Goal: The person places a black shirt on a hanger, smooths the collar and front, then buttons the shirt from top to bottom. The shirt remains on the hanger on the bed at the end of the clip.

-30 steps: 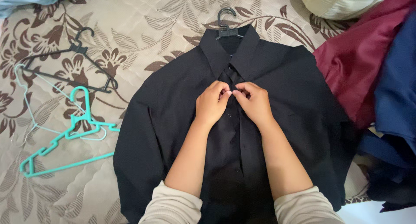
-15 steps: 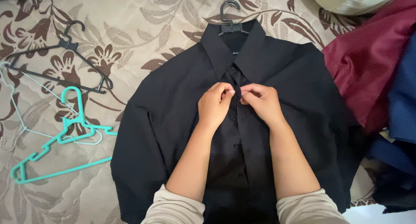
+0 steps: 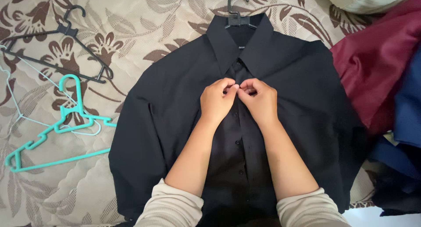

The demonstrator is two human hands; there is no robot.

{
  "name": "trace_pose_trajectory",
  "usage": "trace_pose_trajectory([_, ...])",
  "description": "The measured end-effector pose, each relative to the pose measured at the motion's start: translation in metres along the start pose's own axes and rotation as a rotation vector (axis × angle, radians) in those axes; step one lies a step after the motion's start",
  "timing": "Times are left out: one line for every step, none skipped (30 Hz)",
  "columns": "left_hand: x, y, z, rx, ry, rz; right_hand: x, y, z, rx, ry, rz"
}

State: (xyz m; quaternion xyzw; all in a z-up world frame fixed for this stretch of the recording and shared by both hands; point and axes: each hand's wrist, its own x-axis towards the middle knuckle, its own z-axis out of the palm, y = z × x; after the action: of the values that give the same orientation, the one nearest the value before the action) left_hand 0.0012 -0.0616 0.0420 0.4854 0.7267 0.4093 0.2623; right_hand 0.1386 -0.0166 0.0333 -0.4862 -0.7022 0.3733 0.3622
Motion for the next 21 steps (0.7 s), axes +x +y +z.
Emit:
trace_pose_trajectory([0.0,-0.002,0.001,-0.002,0.006,0.002,0.0,-0.001,0.0,0.006,-0.007,0.011])
trace_pose_trajectory([0.001,-0.004,0.002,-0.005,0.011,0.006,0.001,-0.001,0.0,0.012,-0.011,0.023])
trace_pose_trajectory([0.001,-0.005,0.003,0.001,0.012,0.007,0.001,0.0,0.0,0.018,-0.015,0.034])
trace_pose_trajectory([0.001,-0.006,0.004,0.007,0.012,0.007,0.002,0.002,-0.001,0.057,-0.039,0.059])
trace_pose_trajectory([0.0,-0.007,0.004,0.014,0.012,0.007,0.004,0.004,-0.002,0.095,-0.063,0.084])
trace_pose_trajectory([0.0,-0.007,0.005,0.02,0.01,0.014,0.005,0.007,-0.003,0.133,-0.086,0.109])
trace_pose_trajectory([0.001,-0.008,0.005,0.026,0.008,0.021,0.006,0.01,-0.003,0.15,-0.106,0.148])
trace_pose_trajectory([0.0,-0.008,0.005,0.033,0.006,0.027,0.006,0.012,-0.004,0.167,-0.127,0.188])
trace_pose_trajectory([0.0,-0.009,0.006,0.045,0.002,0.032,0.007,0.015,-0.004,0.184,-0.147,0.228])
trace_pose_trajectory([0.0,-0.009,0.006,0.057,-0.001,0.037,0.007,0.017,-0.005,0.225,-0.161,0.22])
trace_pose_trajectory([0.0,-0.009,0.006,0.069,-0.005,0.042,0.008,0.019,-0.005,0.266,-0.176,0.212])
trace_pose_trajectory([0.0,-0.01,0.006,0.07,0.01,0.077,0.009,0.021,-0.006,0.308,-0.19,0.203])
trace_pose_trajectory([0.0,-0.011,0.006,0.071,0.026,0.113,0.009,0.022,-0.007,0.325,-0.202,0.224])
trace_pose_trajectory([-0.001,-0.011,0.006,0.072,0.042,0.147,0.01,0.024,-0.008,0.343,-0.215,0.244])
trace_pose_trajectory([-0.001,-0.012,0.006,0.069,0.037,0.139,0.011,0.025,-0.009,0.361,-0.228,0.265])
trace_pose_trajectory([-0.001,-0.011,0.006,0.066,0.032,0.132,0.013,0.025,-0.009,0.376,-0.224,0.282])
trace_pose_trajectory([0.0,-0.011,0.006,0.063,0.027,0.125,0.014,0.026,-0.008,0.391,-0.22,0.299])
trace_pose_trajectory([0.0,-0.011,0.005,0.052,0.005,0.099,0.015,0.026,-0.008,0.406,-0.215,0.316])
trace_pose_trajectory([0.001,-0.011,0.004,0.042,-0.016,0.074,0.014,0.025,-0.006,0.374,-0.19,0.295])
trace_pose_trajectory([0.001,-0.011,0.004,0.032,-0.038,0.05,0.013,0.024,-0.002,0.343,-0.164,0.274])
trace_pose_trajectory([0.002,-0.012,0.004,0.03,-0.028,0.074,0.012,0.023,0.001,0.312,-0.137,0.253])
